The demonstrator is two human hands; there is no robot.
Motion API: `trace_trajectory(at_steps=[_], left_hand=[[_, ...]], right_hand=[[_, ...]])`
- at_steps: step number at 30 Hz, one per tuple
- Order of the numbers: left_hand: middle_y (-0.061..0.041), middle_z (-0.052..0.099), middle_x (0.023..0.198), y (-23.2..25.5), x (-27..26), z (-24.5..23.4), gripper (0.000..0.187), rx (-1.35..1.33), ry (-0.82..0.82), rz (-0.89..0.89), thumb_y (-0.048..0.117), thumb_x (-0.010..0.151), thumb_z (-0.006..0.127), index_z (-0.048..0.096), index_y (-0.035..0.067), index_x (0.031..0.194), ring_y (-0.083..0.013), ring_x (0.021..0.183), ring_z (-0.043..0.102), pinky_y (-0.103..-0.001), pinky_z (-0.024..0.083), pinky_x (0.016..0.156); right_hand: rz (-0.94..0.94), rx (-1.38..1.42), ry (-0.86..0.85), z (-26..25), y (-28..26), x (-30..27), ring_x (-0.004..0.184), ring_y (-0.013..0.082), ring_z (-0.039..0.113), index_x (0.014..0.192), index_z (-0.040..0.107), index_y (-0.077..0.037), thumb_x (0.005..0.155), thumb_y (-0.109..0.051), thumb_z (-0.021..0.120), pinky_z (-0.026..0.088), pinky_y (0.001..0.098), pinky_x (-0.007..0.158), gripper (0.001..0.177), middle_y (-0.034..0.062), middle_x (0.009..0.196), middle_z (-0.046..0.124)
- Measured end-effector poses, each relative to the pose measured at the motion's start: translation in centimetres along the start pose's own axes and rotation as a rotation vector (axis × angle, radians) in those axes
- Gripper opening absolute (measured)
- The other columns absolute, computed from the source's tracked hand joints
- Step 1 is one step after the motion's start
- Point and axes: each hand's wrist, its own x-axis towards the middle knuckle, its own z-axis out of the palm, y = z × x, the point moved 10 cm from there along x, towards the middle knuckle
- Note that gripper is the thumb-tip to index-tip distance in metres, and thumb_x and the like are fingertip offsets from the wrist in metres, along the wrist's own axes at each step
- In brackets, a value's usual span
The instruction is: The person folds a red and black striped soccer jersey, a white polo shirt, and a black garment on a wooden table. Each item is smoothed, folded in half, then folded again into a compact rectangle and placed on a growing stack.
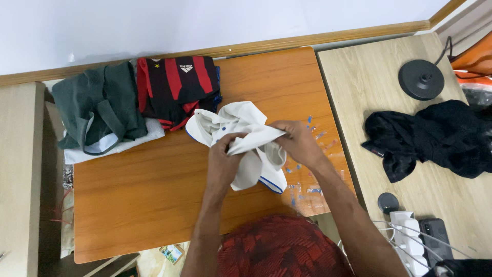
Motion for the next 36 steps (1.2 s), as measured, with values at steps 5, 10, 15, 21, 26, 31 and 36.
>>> trace_trajectory(at_steps=[5,10,15,21,26,31,36], left_hand=[[-0.015,0.073,0.100,3.1,-1.0,-5.5,0.028,0.527,0.296,0.291,0.004,0.076,0.079,0.078,0.007,0.104,-0.0313,0.091,0.071,-0.038,0.055,0.078],[-0.017,0.071,0.102,7.8,-4.9,-7.4,0.033,0.989,0.613,0.851,0.010,0.062,0.079,0.070,0.012,0.093,-0.0351,0.090,0.069,-0.042,0.053,0.075],[-0.009,0.073,0.091,-1.7,-0.3,-8.6,0.020,-0.273,0.150,0.008,0.012,0.097,0.066,0.076,0.003,0.110,-0.0153,0.076,0.068,-0.029,0.052,0.064],[-0.004,0.071,0.090,-1.1,-1.0,-7.2,0.025,-0.438,-0.024,-0.050,0.003,0.080,0.074,0.065,0.007,0.103,-0.0106,0.074,0.068,-0.028,0.057,0.060],[-0.007,0.073,0.098,-0.6,-0.1,-9.0,0.021,0.100,0.031,0.138,0.007,0.085,0.078,0.074,0.002,0.104,-0.0097,0.084,0.064,-0.024,0.052,0.073],[-0.011,0.068,0.088,-4.1,-0.7,-8.8,0.027,-0.430,0.054,-0.070,0.009,0.093,0.078,0.065,-0.006,0.112,-0.0173,0.068,0.057,-0.032,0.039,0.053],[-0.007,0.076,0.088,-1.4,-1.9,-3.8,0.038,0.039,0.032,-0.081,0.020,0.081,0.081,0.068,0.001,0.110,-0.0133,0.072,0.071,-0.031,0.058,0.062]], right_hand=[[0.112,-0.007,0.197,-3.9,0.8,-0.5,0.073,0.0124,0.060,0.108,0.073,-0.002,0.094,-0.005,0.067,0.049,0.0312,0.067,0.016,0.0048,0.084,0.070],[0.106,-0.201,0.270,-5.5,-0.2,-0.9,0.075,0.0123,0.065,0.101,0.073,-0.001,0.082,-0.013,0.084,0.054,0.0310,0.068,0.024,0.0064,0.087,0.073],[-0.071,-0.437,0.362,-6.6,-0.8,-1.0,0.085,0.0146,0.069,0.096,0.071,0.000,0.077,-0.003,0.081,0.056,0.0324,0.074,0.022,0.0110,0.093,0.075],[-0.041,0.694,0.354,-7.1,4.0,-0.8,0.089,0.0122,0.068,0.112,0.059,-0.007,0.092,0.009,0.052,0.055,0.0276,0.076,0.027,0.0063,0.102,0.071],[0.000,0.633,0.425,-8.9,5.1,-0.8,0.088,0.0103,0.064,0.113,0.062,-0.007,0.095,0.007,0.054,0.052,0.0258,0.075,0.024,0.0041,0.100,0.066],[0.194,-0.046,0.327,-8.1,4.3,-1.2,0.093,0.0217,0.068,0.114,0.066,-0.003,0.087,-0.004,0.073,0.053,0.0344,0.080,0.028,0.0103,0.101,0.071],[0.070,-0.394,-0.062,-2.6,-0.6,-1.1,0.116,0.0311,0.061,0.128,0.063,-0.011,0.069,-0.019,0.096,0.047,0.0431,0.096,0.068,0.0143,0.123,0.066]])
